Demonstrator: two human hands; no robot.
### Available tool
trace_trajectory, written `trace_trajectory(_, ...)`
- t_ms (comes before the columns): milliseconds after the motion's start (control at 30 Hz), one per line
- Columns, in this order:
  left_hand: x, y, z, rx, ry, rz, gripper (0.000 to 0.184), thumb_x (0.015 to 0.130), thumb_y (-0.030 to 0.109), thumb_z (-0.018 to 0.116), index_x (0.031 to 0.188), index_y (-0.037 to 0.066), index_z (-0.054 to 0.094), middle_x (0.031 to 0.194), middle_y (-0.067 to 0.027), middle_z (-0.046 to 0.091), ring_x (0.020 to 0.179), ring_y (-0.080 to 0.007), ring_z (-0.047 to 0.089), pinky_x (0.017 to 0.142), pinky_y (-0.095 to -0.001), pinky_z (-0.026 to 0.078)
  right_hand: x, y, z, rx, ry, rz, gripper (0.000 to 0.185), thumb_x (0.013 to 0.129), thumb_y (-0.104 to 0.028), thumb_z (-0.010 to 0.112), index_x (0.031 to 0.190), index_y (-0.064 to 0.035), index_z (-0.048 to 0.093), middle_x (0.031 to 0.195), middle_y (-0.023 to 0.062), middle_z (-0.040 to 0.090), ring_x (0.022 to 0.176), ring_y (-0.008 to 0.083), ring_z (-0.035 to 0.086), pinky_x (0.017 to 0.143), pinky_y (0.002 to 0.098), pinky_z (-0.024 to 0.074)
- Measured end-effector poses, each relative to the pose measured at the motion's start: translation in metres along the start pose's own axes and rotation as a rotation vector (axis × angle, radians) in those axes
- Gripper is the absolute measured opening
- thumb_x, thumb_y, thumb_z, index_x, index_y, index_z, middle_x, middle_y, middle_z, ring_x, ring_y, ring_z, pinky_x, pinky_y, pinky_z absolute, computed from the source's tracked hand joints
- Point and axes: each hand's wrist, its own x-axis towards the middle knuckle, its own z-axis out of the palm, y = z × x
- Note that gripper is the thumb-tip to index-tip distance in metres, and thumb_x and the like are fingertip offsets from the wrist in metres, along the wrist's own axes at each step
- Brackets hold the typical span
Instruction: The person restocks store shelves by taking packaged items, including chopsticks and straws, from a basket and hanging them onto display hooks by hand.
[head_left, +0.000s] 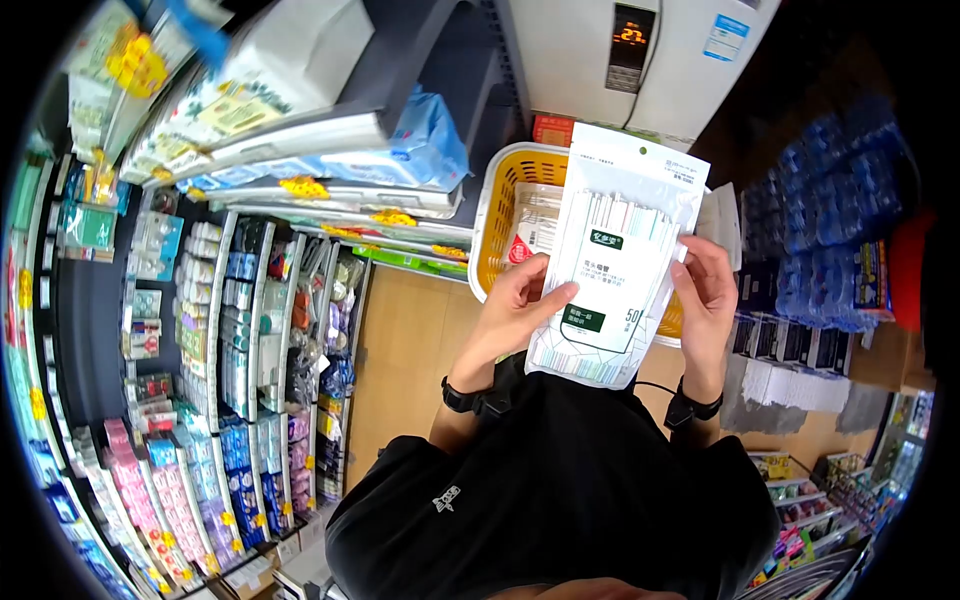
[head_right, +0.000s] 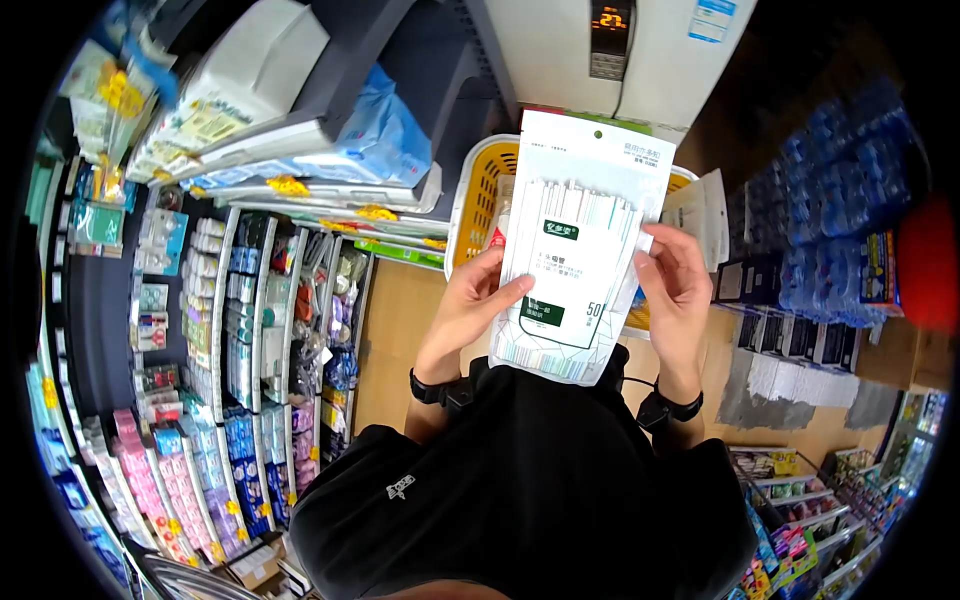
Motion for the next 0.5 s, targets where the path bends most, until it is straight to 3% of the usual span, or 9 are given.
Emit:
trace_trajectory(67,-0.014,0.005,-0.008,-0.011,0.041,-0.005,0.029,0.095,0.005,0.070,0.121,-0.004,0.060,0.106,-0.0044,0.068,0.094,-0.0070,0.063,0.082,-0.0239,0.052,-0.002,0.005,0.008,-0.054,-0.085,0.014,0.024,0.096,0.005,0.059,0.120,0.0020,0.061,0.109,0.0086,0.068,0.096,0.0090,0.059,0.083,0.0221,0.0449)
trace_trajectory(167,-0.036,0.008,-0.020,-0.100,0.048,-0.026,0.040,0.095,0.004,0.069,0.132,-0.005,0.057,0.120,-0.0081,0.067,0.108,-0.0124,0.062,0.094,-0.0286,0.051,-0.003,0.007,0.029,-0.042,-0.143,0.039,0.023,0.095,0.006,0.061,0.118,0.0022,0.061,0.108,0.0068,0.067,0.093,0.0072,0.056,0.081,0.0211,0.0427)
trace_trajectory(500,-0.134,0.025,-0.064,-0.042,0.269,-0.028,0.038,0.096,0.011,0.070,0.130,-0.002,0.059,0.108,-0.0054,0.071,0.095,-0.0095,0.066,0.082,-0.0266,0.054,-0.025,0.005,0.118,0.042,-0.472,0.015,0.022,0.093,0.009,0.062,0.113,0.0017,0.058,0.110,0.0073,0.059,0.104,0.0121,0.055,0.093,0.0261,0.0414)
